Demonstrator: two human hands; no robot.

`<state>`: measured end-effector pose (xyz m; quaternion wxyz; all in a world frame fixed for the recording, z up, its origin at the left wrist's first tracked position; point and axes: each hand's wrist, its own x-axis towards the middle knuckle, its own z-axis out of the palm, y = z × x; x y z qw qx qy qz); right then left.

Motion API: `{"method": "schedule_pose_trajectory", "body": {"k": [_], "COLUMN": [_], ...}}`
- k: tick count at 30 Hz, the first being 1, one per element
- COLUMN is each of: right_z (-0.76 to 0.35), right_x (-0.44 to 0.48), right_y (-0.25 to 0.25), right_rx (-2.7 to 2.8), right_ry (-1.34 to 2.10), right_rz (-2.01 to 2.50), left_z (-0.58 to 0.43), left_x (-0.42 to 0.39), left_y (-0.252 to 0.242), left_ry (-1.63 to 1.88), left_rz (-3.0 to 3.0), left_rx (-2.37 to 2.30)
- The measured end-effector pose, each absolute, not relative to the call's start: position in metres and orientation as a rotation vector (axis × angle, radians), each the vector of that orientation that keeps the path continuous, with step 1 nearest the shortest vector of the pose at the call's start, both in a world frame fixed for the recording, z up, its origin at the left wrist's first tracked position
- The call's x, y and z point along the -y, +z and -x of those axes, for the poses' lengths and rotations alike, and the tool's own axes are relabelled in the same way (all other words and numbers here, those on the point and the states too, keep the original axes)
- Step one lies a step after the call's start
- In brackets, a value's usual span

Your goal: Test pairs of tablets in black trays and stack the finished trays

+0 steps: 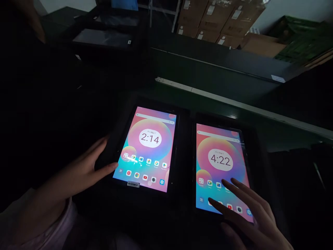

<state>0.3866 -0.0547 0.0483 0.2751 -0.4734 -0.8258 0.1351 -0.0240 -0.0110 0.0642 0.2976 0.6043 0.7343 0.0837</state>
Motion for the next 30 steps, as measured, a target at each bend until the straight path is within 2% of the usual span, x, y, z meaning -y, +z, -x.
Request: {"method": "schedule_pose_trajectory", "body": {"k": [13, 22, 30], "right_z": [-0.379, -0.388, -0.413], "right_x": [0.061, 0.055, 0.031], "right_y": [0.053, 0.051, 0.072], "right_rx": [2.101, 2.197, 2.173], "right_ry": [0.428, 0.345, 0.159], "right_rz": [1.325, 1.278, 1.341], "left_z": [0.026, 0.027, 0.032], "left_x": [0.01, 0.009, 0.002], "left_y": [0.059, 0.062, 0.055], "left_ry": [0.264, 0.271, 0.203], "left_rz": [-1.527, -1.535, -1.392], "left_rx": [-1.824, -1.806, -1.874]}}
